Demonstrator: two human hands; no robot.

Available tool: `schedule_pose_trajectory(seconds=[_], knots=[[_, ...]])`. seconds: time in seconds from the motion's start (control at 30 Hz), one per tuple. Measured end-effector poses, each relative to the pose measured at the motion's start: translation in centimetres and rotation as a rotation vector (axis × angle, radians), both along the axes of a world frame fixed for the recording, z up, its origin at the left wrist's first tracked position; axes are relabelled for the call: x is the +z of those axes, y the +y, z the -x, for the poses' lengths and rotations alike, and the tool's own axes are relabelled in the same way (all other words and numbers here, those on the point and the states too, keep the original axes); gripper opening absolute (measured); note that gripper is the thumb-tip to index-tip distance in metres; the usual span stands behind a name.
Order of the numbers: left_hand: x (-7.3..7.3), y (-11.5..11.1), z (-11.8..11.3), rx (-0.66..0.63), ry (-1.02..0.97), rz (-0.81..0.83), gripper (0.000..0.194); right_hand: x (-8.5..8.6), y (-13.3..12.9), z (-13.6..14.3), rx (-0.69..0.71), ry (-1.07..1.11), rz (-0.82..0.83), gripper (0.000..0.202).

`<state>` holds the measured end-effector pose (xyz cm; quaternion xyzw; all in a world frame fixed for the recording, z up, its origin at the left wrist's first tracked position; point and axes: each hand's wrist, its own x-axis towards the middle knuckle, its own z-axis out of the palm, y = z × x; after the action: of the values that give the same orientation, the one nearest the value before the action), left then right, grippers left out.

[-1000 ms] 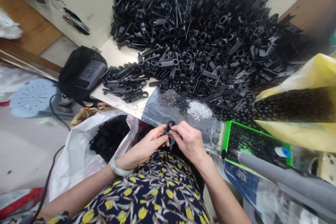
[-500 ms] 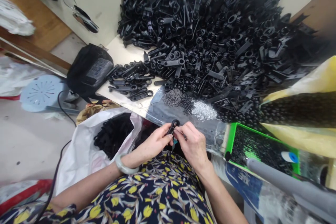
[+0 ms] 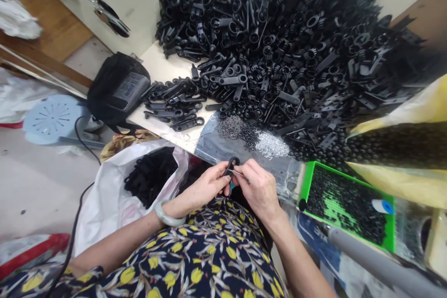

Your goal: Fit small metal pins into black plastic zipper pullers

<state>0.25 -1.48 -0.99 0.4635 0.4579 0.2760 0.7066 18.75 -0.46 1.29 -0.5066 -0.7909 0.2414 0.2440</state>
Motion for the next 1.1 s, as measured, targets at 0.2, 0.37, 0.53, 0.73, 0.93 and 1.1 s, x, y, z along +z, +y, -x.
schedule_pose_trajectory(seconds=[0.2, 0.37, 0.53, 0.73, 0.93, 1.1], knots=[[1.0, 0.2, 0.3, -0.037, 0.111, -0.077, 0.025, 0.4, -0.2, 0.5, -0.058, 0.035, 0.067, 0.024], [2.0, 0.4, 0.4, -0.041, 0.199, -0.124, 0.023, 0.5, -0.5, 0.7, -0.090, 0.014, 0.050, 0.022], [2.1, 0.6, 0.2, -0.035, 0.169, -0.089, 0.018, 0.0, -0.9, 0.6, -0.059, -0.006, -0.020, 0.019], [0.8, 0.6, 0.0, 0.087, -0.014, -0.014, 0.025, 0.2, -1.3, 0.6, -0.005, 0.054, 0.008, 0.020], [-0.1, 0.9, 0.1, 0.115, -0.125, 0.015, 0.030, 0.3, -1.0, 0.3, 0.030, 0.126, 0.055, 0.028], [0.0, 1.2, 0.2, 0.129, -0.135, 0.001, 0.033, 1.3, -0.5, -0.7, -0.029, 0.121, 0.078, 0.029]])
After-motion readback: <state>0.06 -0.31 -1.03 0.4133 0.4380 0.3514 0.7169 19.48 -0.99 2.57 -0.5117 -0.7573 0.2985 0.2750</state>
